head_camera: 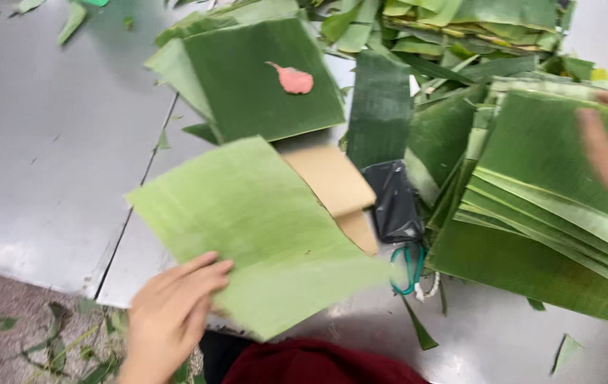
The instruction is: The person is wrapping portions of meat paste in banana leaves. They place a leaf on a wooden board, add a portion of pink paste, roll the leaf tightly, and then fold the ends to secure the package.
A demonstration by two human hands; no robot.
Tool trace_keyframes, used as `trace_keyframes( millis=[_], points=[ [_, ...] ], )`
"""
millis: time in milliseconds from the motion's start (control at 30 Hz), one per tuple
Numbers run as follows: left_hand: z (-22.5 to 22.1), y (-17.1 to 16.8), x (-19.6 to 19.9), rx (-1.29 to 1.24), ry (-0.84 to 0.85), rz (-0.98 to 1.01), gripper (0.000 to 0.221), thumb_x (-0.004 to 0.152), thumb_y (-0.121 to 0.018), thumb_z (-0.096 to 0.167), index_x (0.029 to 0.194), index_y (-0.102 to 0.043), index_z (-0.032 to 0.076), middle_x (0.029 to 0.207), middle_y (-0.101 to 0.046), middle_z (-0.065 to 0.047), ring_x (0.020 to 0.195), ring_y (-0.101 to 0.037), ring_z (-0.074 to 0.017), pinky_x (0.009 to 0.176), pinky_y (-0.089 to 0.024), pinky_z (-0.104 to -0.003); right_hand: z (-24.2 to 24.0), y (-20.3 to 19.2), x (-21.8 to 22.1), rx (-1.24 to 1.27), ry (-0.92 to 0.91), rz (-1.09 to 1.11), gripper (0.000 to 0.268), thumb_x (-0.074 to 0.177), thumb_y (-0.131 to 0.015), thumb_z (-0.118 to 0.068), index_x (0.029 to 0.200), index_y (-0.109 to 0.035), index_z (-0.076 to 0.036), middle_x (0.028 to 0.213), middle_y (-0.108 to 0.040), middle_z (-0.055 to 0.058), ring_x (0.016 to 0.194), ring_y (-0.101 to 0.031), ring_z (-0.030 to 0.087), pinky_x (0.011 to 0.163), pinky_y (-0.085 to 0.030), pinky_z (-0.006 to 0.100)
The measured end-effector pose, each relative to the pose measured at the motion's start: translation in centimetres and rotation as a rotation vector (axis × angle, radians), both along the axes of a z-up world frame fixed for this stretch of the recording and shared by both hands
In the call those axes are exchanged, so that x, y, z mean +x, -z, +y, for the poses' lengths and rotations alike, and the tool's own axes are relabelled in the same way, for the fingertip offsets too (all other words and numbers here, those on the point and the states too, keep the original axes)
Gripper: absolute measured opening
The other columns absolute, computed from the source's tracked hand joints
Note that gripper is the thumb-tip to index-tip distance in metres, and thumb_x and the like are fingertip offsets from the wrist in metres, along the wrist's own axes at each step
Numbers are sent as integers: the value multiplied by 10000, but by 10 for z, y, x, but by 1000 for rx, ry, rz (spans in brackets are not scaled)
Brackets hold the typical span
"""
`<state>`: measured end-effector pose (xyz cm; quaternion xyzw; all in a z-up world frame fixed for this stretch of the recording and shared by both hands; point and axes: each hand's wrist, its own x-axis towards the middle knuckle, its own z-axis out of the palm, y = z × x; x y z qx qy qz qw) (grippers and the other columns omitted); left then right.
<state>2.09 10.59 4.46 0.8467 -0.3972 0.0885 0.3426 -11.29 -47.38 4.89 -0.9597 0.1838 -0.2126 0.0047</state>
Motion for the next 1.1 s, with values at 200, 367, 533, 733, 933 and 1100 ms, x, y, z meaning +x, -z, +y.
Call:
trace_keyframes(
  millis=[200,367,533,733,933,1100],
  points=[
    [5,85,1,-53,-670,812,496,917,-677,132,1395,-563,196,959,-777,-97,859,-763,-278,791,-582,-384,126,67,162,156,-491,-3,237,1014,-748,-326,1161,-759,-140,1178,-744,114,1154,-661,335,1009,-513,444],
    [-2,97,-4,307,-584,-86,484,873,-704,203,1349,-623,166,1359,-627,-136,1176,-619,-357,962,-497,-479,222,113,239,27,-695,35,513,807,-794,-338,1250,-695,-99,1246,-704,131,1189,-621,336,973,-515,450],
    [-11,88,8,291,10,-76,588,777,-728,441,1286,-669,153,1468,-544,-150,1346,-513,-388,1098,-358,-582,255,140,269,-113,-621,220,569,844,-666,-217,1405,-625,-129,1170,-719,144,1036,-676,314,806,-552,447],
    [-12,84,42,433,-124,635,408,983,-512,224,1372,-622,282,1506,-601,33,1292,-616,-239,1107,-505,-445,197,115,272,360,-500,-8,363,994,-612,-146,1335,-725,-189,907,-729,173,767,-693,363,688,-553,457],
    [-48,84,69,458,55,-37,661,699,-794,411,1292,-661,151,1409,-611,-146,1257,-573,-394,973,-472,-557,156,85,244,536,-397,-324,223,1090,-593,-44,1269,-722,-81,928,-719,140,752,-634,218,720,-521,321],
    [-67,85,92,575,118,131,606,748,-780,279,1314,-613,142,1422,-612,-84,1238,-614,-299,950,-519,-458,150,70,205,474,-486,-552,202,1116,-536,35,1232,-690,-26,1071,-733,103,922,-656,119,836,-532,271]
  ],
)
